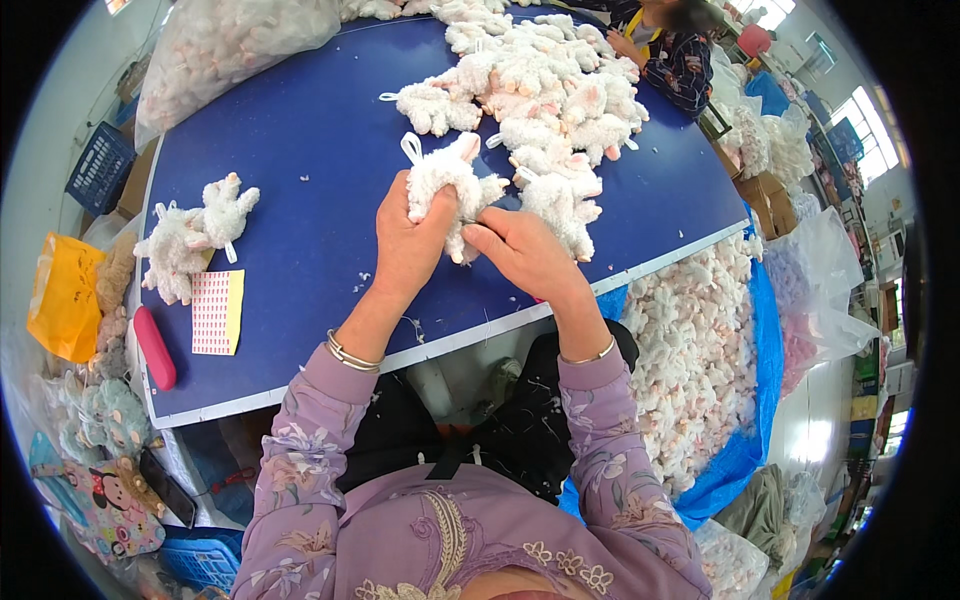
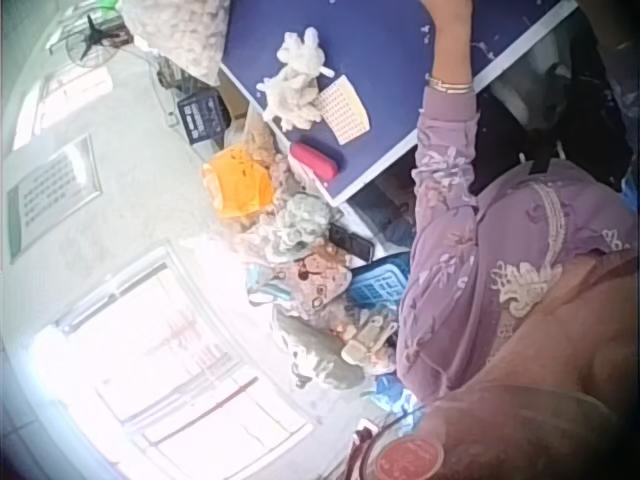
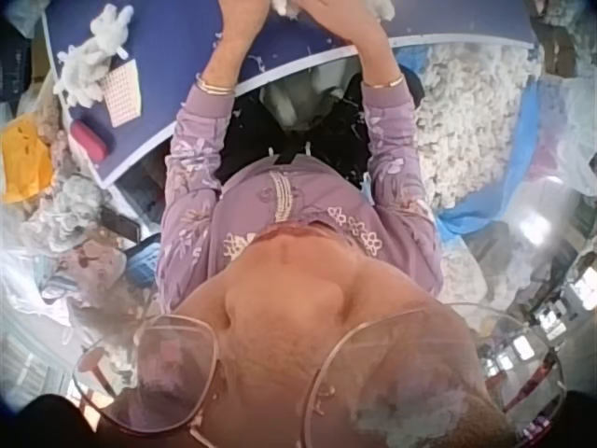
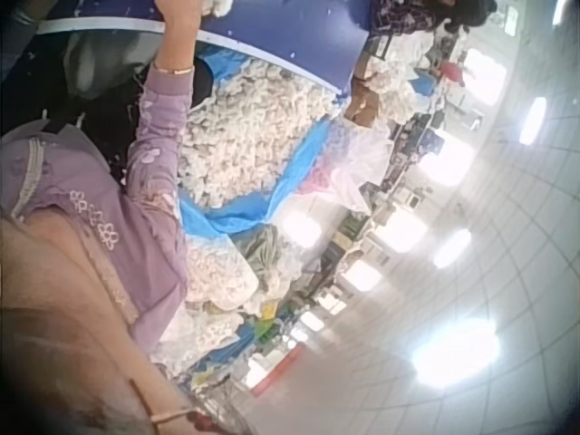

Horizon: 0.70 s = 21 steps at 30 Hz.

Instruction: The person trims excess fabric and threads from small white plush toys using scissors. They handle each toy individually, snipping loose threads and adjusting the shape before placing the finished items on the table.

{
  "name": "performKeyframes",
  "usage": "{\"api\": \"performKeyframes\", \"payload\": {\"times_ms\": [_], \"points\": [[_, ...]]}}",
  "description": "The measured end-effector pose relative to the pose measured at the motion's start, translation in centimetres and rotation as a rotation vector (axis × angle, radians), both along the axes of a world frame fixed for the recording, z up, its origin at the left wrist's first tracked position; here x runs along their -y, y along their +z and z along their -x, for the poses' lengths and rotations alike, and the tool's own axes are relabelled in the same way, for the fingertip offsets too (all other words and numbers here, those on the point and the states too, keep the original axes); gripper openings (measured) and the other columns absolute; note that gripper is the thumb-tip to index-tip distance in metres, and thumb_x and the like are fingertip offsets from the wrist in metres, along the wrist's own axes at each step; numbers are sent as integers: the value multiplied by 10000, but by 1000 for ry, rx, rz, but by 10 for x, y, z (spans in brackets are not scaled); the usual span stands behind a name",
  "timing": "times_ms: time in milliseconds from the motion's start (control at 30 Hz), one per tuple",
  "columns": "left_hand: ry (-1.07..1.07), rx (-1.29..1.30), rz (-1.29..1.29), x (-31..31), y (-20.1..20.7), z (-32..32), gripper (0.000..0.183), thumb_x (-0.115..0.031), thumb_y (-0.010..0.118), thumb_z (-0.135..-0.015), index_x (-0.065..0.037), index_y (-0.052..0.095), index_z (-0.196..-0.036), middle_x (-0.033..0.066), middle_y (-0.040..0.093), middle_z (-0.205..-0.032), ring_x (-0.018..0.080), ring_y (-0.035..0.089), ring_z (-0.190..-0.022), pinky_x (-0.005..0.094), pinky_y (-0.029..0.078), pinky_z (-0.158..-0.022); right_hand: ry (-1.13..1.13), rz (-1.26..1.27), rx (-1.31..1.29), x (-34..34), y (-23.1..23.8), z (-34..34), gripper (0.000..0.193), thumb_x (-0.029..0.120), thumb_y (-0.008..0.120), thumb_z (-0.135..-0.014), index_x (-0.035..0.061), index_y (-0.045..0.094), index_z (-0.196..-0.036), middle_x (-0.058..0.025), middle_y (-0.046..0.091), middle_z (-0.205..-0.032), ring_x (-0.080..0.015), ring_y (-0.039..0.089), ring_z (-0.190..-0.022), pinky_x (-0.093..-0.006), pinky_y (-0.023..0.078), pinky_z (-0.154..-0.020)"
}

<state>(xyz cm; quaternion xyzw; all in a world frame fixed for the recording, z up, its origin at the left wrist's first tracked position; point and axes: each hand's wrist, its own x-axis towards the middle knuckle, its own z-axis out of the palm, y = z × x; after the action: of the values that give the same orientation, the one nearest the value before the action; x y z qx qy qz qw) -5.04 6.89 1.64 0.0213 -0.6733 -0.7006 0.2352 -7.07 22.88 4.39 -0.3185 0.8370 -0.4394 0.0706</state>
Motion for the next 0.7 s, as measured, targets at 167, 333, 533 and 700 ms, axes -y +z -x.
{"api": "performKeyframes", "payload": {"times_ms": [167,333,533,700], "points": [[0,0,9,-1,-1,0,170,-150,618,-867,5,586,-929,52,627,-833,88,555,-736,270,467,-649,0,27,7,1,-1,0,348,295,544,-934,-25,562,-800,-216,586,-715,-389,567,-675,-425,424,-596],[-10,17,-12,-1,1,0,183,-152,610,-878,6,600,-969,43,633,-852,81,559,-755,259,466,-662,0,120,-28,2,-6,-2,335,268,521,-955,-20,549,-785,-128,540,-665,-242,511,-588,-353,400,-555],[-129,51,-529,11,-5,11,258,-146,558,-940,23,568,-1134,67,632,-1007,118,606,-886,266,492,-760,83,890,312,-21,-1,11,429,298,346,-1030,30,465,-718,-18,440,-633,-59,315,-491,-225,227,-444],[-186,38,-761,21,-4,14,355,-226,500,-977,7,497,-1245,95,607,-1157,185,611,-1036,319,499,-870,-198,498,59,1,-16,-7,172,28,716,-791,45,571,-882,32,595,-779,5,391,-554,-176,313,-492]]}}
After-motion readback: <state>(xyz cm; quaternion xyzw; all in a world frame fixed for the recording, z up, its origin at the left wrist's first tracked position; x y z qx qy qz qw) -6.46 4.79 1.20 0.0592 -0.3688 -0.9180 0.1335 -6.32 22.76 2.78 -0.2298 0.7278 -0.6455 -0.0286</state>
